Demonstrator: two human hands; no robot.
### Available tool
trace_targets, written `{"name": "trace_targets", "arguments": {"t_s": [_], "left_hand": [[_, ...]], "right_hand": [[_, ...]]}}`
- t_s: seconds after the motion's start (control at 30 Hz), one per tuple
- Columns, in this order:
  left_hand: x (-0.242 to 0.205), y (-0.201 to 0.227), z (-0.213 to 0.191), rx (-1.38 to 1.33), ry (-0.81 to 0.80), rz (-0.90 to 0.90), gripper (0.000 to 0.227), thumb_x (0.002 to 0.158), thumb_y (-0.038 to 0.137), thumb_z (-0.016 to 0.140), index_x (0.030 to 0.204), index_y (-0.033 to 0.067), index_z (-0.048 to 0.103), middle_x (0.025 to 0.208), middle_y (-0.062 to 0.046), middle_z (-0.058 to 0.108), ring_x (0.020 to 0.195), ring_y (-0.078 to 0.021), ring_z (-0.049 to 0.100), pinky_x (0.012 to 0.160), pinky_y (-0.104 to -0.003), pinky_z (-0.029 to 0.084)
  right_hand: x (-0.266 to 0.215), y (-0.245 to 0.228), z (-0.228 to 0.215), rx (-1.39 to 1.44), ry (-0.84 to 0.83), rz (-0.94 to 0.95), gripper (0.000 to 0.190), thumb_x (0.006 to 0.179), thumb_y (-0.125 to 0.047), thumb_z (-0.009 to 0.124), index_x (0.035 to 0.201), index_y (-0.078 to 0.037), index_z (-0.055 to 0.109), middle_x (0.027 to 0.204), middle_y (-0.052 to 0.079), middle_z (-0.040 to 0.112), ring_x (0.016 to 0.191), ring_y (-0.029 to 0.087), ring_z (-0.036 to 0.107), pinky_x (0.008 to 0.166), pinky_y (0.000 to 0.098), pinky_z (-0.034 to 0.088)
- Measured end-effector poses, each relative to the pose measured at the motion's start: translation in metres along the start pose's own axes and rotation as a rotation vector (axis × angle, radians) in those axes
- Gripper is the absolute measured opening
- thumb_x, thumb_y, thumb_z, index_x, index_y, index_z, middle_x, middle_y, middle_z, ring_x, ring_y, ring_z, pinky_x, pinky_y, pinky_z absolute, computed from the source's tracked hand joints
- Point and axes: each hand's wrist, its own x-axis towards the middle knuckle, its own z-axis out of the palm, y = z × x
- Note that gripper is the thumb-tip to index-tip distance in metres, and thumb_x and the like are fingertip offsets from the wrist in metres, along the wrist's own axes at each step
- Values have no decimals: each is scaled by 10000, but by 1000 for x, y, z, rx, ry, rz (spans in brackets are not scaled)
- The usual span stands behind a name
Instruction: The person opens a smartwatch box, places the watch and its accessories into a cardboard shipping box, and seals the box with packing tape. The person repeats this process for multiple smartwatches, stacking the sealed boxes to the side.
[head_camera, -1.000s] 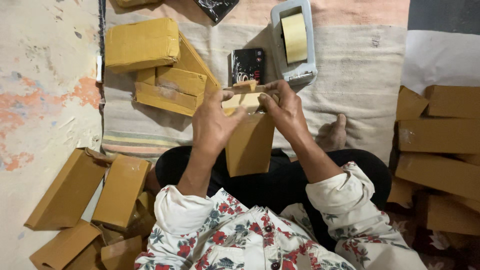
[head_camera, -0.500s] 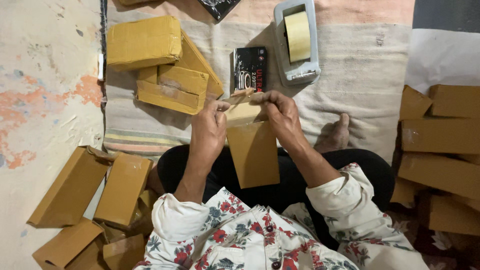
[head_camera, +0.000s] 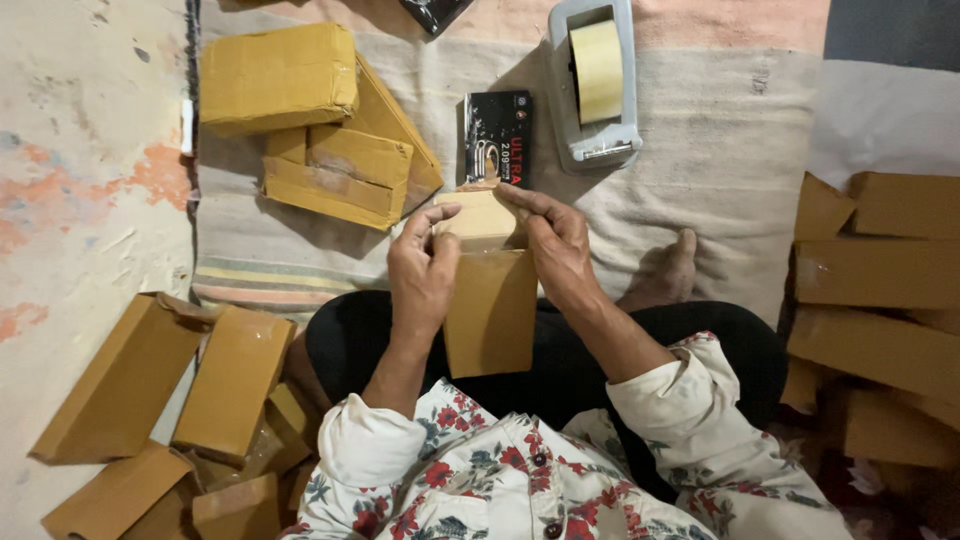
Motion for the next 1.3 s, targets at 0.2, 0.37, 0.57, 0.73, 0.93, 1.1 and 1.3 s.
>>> {"name": "trace_targets", "arguments": {"t_s": [0.2, 0.37, 0.57, 0.73, 0.93, 1.1, 1.3], "left_hand": [[25, -25, -11, 47, 99, 378, 329, 995, 46, 456, 1146, -64, 727, 1148, -170, 766, 1052, -217, 715, 986, -317, 516], [25, -24, -42, 162, 194, 213, 338, 956, 74, 473, 1137, -52, 730, 984, -184, 777, 835, -220, 712, 807, -328, 548], [13, -10, -50, 183, 229, 269, 325, 943, 68, 491, 1137, -49, 724, 972, -229, 761, 871, -263, 758, 814, -357, 568], [13, -11, -46, 168, 239, 312, 315, 942, 82, 496, 1135, -31, 718, 989, -245, 753, 867, -320, 759, 785, -390, 573], [9, -24, -21, 198, 164, 292, 352, 1077, 249, 474, 1032, -15, 701, 827, -264, 692, 792, -437, 683, 672, -472, 511], [18, -40, -9, 218, 200, 418, 434, 1134, 283, 420, 905, -1, 654, 760, -247, 648, 726, -467, 624, 625, -518, 449], [15, -45, 6, 189, 119, 374, 463, 1104, 318, 449, 836, -12, 633, 669, -239, 603, 624, -441, 601, 550, -497, 422]], "right_hand": [[8, 37, -6, 264, 61, 311, 344, 1049, -160, 518, 1314, 40, 609, 1112, 95, 684, 895, 161, 668, 795, 294, 560], [50, 88, -15, -604, 341, 28, 536, 963, -388, 710, 1261, 45, 604, 1104, 219, 679, 965, 322, 651, 840, 433, 532], [130, 108, -4, -1071, 416, 67, 723, 739, -503, 913, 1068, 57, 595, 1020, 259, 665, 947, 406, 655, 821, 496, 525], [119, 37, -10, -553, 294, 52, 337, 921, -251, 785, 1144, -41, 645, 1045, 148, 713, 907, 241, 686, 779, 387, 556], [59, -55, -33, 103, 264, -207, 307, 993, -154, 782, 1157, 4, 575, 1141, 98, 671, 1023, 205, 750, 929, 407, 634], [30, -27, -8, 128, 220, -134, 326, 956, -110, 774, 1208, -7, 594, 1111, 121, 714, 959, 178, 720, 859, 335, 636], [6, -36, -24, 60, 30, -86, 375, 979, -56, 754, 1313, 12, 597, 1191, 111, 729, 1053, 186, 716, 973, 334, 616]]}}
